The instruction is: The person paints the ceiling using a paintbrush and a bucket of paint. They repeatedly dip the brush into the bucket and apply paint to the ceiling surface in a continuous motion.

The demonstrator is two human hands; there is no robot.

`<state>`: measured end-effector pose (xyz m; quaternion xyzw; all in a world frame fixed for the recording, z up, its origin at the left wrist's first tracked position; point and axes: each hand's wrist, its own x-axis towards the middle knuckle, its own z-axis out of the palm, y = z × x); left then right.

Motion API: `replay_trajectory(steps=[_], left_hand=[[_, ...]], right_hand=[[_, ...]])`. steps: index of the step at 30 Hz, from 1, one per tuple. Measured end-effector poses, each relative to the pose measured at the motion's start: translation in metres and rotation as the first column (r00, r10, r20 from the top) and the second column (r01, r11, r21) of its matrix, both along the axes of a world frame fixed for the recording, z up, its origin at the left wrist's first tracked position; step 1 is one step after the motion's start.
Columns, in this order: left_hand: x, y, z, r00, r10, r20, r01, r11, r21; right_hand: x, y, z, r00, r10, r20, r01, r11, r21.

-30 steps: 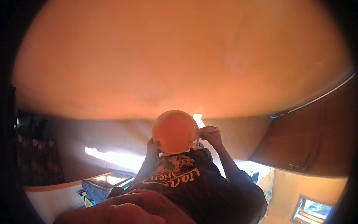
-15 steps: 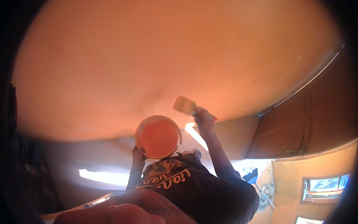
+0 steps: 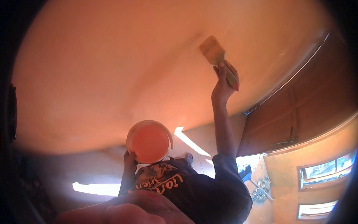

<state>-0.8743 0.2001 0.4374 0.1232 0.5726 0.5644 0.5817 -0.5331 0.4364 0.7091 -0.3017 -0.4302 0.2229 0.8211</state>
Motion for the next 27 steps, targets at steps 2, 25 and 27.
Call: replay_trajectory(steps=[2,25,27], left_hand=[[-0.004,0.003,-0.002,1.000,-0.009,-0.001,0.009,1.000,-0.014],[0.023,-0.026,-0.020,0.973,0.230,-0.013,-0.230,0.973,0.027],[0.032,-0.039,-0.015,0.965,0.263,-0.019,-0.262,0.965,0.031]], right_hand=[[0.007,0.023,0.003,0.827,-0.394,0.401,0.288,0.910,0.300],[-0.015,0.003,0.170,0.352,-0.373,0.859,-0.182,0.873,0.453],[-0.013,0.000,0.141,0.107,-0.610,0.785,-0.156,0.770,0.619]])
